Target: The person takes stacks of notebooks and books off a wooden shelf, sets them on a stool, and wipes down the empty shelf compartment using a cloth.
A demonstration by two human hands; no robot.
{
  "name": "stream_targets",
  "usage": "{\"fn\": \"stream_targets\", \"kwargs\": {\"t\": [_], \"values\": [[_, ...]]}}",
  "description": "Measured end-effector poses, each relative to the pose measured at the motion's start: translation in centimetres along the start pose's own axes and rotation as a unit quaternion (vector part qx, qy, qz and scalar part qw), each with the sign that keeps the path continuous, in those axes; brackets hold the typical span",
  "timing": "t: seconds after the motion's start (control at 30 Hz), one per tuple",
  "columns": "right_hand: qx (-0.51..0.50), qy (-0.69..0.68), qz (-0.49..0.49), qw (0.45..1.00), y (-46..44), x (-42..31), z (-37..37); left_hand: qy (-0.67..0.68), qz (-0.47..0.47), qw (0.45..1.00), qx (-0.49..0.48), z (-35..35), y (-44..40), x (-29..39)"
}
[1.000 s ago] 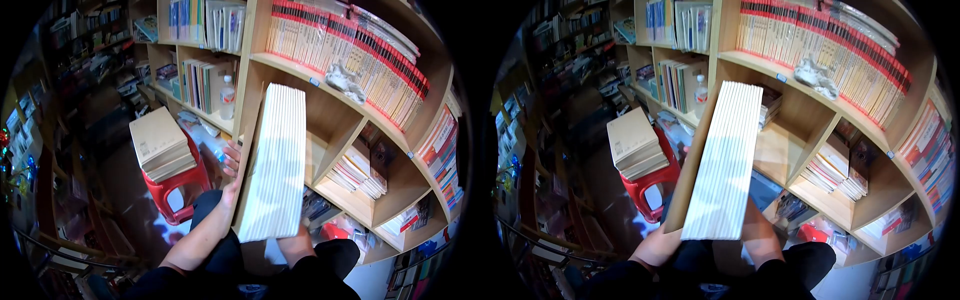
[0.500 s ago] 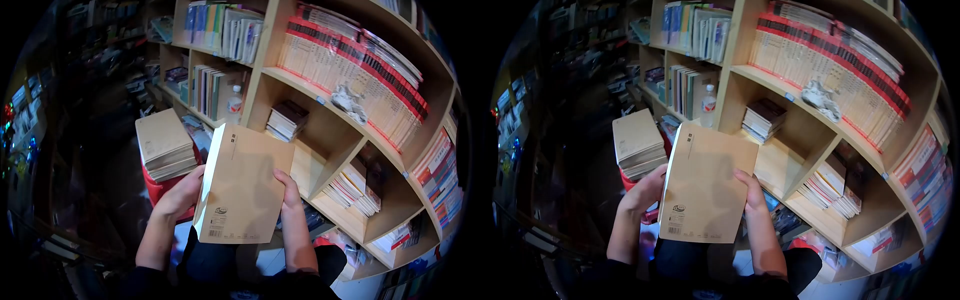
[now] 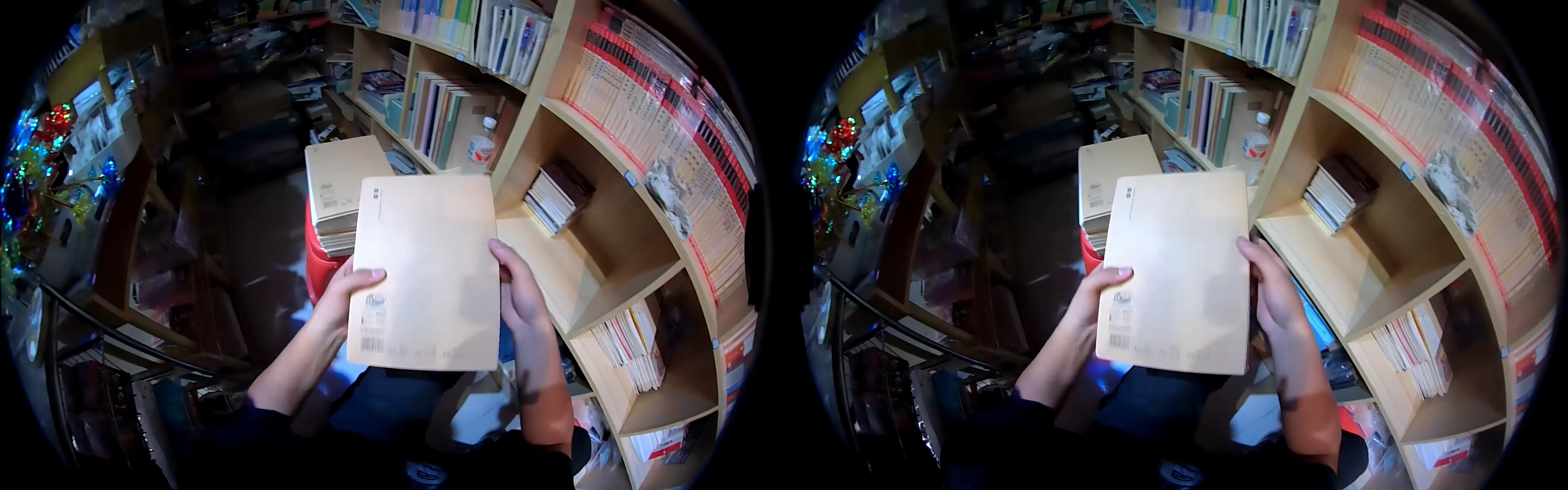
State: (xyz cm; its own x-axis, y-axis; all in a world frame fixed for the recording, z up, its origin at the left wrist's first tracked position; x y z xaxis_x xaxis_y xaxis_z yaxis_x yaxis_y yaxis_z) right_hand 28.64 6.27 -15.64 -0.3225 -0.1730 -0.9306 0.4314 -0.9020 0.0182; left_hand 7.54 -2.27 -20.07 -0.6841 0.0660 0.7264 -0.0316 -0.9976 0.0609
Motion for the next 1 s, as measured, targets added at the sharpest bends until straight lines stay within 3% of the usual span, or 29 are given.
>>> {"fn": "stream_targets", "kwargs": {"t": [0.07,0.13,0.3,0.43,0.63,0.77,1.0], "values": [[-0.069,-0.068,-0.029,0.995,-0.3,-0.6,0.5,0.092,-0.069,0.991,0.064,-1.5,-0.5,1.8],[-0.058,-0.017,-0.011,0.998,1.5,-1.4,-0.2,0.092,-0.033,0.991,0.093,-2.0,-1.6,5.3],[0.002,0.147,0.012,0.989,6.1,-2.3,-6.3,0.065,0.059,0.995,0.055,-5.9,-7.5,12.6],[0.037,0.145,0.043,0.988,9.6,-2.0,-11.7,0.006,0.072,0.997,0.02,-9.7,-12.5,17.3],[0.103,0.127,0.06,0.985,14.3,-1.1,-17.4,-0.041,0.065,0.996,0.053,-10.6,-15.4,18.6],[0.106,0.055,0.065,0.991,15.7,-1.0,-18.9,-0.061,0.041,0.996,0.057,-12.0,-17.5,17.9],[0.094,0.07,0.054,0.992,17.2,-0.1,-20.6,-0.101,0.02,0.989,0.103,-13.4,-19.3,16.6]]}}
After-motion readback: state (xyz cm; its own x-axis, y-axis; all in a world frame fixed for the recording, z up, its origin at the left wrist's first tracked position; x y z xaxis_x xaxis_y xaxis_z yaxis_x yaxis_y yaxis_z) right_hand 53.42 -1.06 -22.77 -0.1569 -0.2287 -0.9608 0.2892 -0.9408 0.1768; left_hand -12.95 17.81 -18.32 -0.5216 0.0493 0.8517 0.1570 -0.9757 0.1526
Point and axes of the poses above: each hand's wrist, its own y-axis away from the middle knuckle, its own z-axis out of the palm, x = y × z, the point moved 5 cm from there along -y, towards the middle knuckle, and after that the axes turned 6 degrees about -z, right-handed, at the moved point
